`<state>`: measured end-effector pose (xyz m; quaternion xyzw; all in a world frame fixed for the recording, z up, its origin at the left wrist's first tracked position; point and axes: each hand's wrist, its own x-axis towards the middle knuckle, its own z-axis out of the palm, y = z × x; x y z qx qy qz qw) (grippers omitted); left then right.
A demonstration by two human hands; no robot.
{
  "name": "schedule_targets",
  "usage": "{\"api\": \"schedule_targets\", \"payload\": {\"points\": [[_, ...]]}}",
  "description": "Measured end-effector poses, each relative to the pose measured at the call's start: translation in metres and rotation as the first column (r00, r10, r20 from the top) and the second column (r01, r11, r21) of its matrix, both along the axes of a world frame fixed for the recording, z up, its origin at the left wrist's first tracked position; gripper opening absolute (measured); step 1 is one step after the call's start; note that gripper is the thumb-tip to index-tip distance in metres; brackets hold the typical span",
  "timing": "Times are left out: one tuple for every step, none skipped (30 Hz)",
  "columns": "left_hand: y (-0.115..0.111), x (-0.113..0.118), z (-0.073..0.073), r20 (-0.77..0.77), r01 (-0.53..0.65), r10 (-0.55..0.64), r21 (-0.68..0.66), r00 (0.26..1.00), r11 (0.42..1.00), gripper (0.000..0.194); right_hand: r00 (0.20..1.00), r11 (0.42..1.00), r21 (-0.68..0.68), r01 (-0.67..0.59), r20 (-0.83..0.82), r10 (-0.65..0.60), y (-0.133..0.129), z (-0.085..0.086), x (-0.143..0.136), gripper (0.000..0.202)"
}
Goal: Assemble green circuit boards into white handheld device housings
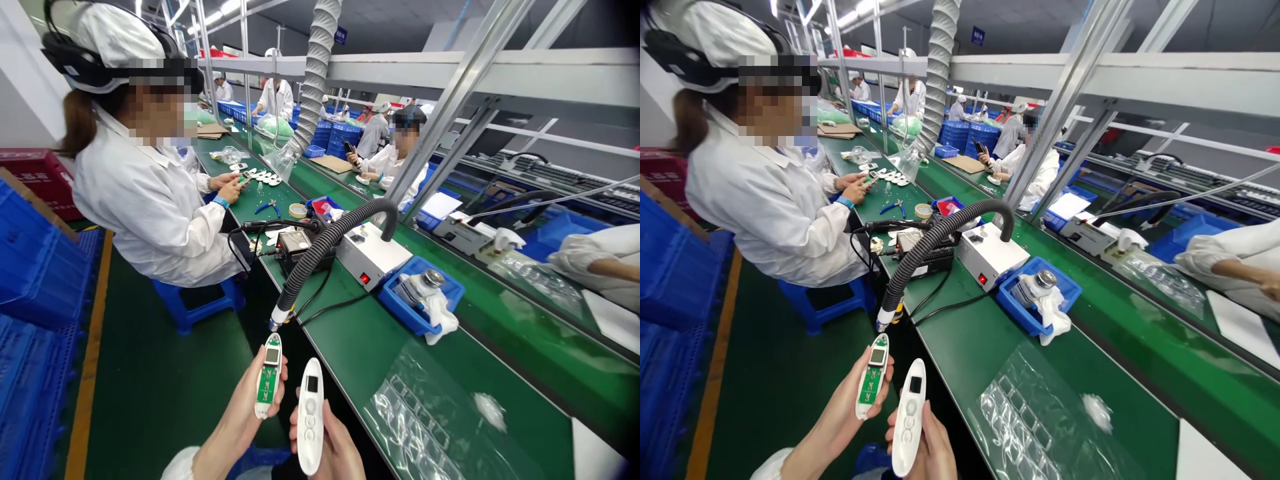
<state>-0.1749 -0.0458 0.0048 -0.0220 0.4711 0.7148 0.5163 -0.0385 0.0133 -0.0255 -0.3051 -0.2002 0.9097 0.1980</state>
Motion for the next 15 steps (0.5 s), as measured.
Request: {"api": "schedule_targets", "payload": {"points": [[-0.002,0.005,0.002,0.026,0.008,-0.008,0.004,1.0,1.0,0.045,1.0,1.0,-0.004,0.016,0.007,-0.016,-0.003,0.001,0.004,0.05],[-0.003,0.01,0.005,0.054,0.011,-0.012,0.012,0.998,1.0,0.043,0.999,0.999,-0.007,0.031,0.018,-0.031,-0.006,0.002,0.008,0.05],[-0.004,0.015,0.006,0.084,0.009,-0.011,0.02,0.996,1.0,0.041,0.998,0.999,-0.006,0.05,0.031,-0.05,-0.009,0.003,0.011,0.049],[-0.005,0.018,0.008,0.114,0.005,-0.008,0.029,0.993,1.0,0.038,0.997,0.998,-0.003,0.067,0.045,-0.067,-0.012,0.004,0.014,0.048],[-0.005,0.021,0.01,0.139,-0.002,-0.003,0.034,0.99,0.999,0.037,0.995,0.996,0.001,0.085,0.056,-0.085,-0.014,0.005,0.016,0.047],[-0.005,0.024,0.012,0.156,-0.009,0.003,0.038,0.988,0.999,0.036,0.993,0.995,0.006,0.101,0.065,-0.101,-0.016,0.006,0.018,0.046],[-0.004,0.026,0.014,0.167,-0.014,0.008,0.035,0.986,0.999,0.035,0.991,0.994,0.01,0.112,0.068,-0.112,-0.017,0.007,0.019,0.047],[-0.004,0.027,0.016,0.175,-0.016,0.012,0.024,0.984,1.0,0.035,0.991,0.993,0.011,0.116,0.067,-0.116,-0.017,0.008,0.021,0.047],[-0.004,0.028,0.019,0.18,-0.014,0.012,0.01,0.984,1.0,0.036,0.992,0.993,0.01,0.114,0.06,-0.114,-0.017,0.009,0.022,0.048],[-0.004,0.03,0.021,0.183,-0.007,0.008,-0.003,0.983,1.0,0.037,0.993,0.994,0.009,0.11,0.05,-0.11,-0.017,0.01,0.022,0.048],[-0.004,0.031,0.024,0.185,0.002,0.0,-0.014,0.983,1.0,0.037,0.994,0.994,0.007,0.105,0.037,-0.105,-0.017,0.012,0.023,0.048],[-0.004,0.032,0.027,0.187,0.015,-0.01,-0.021,0.982,1.0,0.038,0.995,0.995,0.008,0.1,0.023,-0.1,-0.016,0.014,0.023,0.047],[-0.003,0.033,0.029,0.187,0.025,-0.02,-0.023,0.982,0.999,0.039,0.995,0.995,0.012,0.095,0.007,-0.096,-0.016,0.017,0.023,0.046],[-0.003,0.035,0.031,0.188,0.032,-0.028,-0.019,0.982,0.999,0.039,0.996,0.996,0.018,0.09,-0.008,-0.09,-0.015,0.019,0.023,0.044],[-0.003,0.036,0.032,0.189,0.037,-0.035,-0.009,0.981,0.999,0.039,0.996,0.996,0.027,0.082,-0.021,-0.082,-0.014,0.022,0.023,0.043]]}}
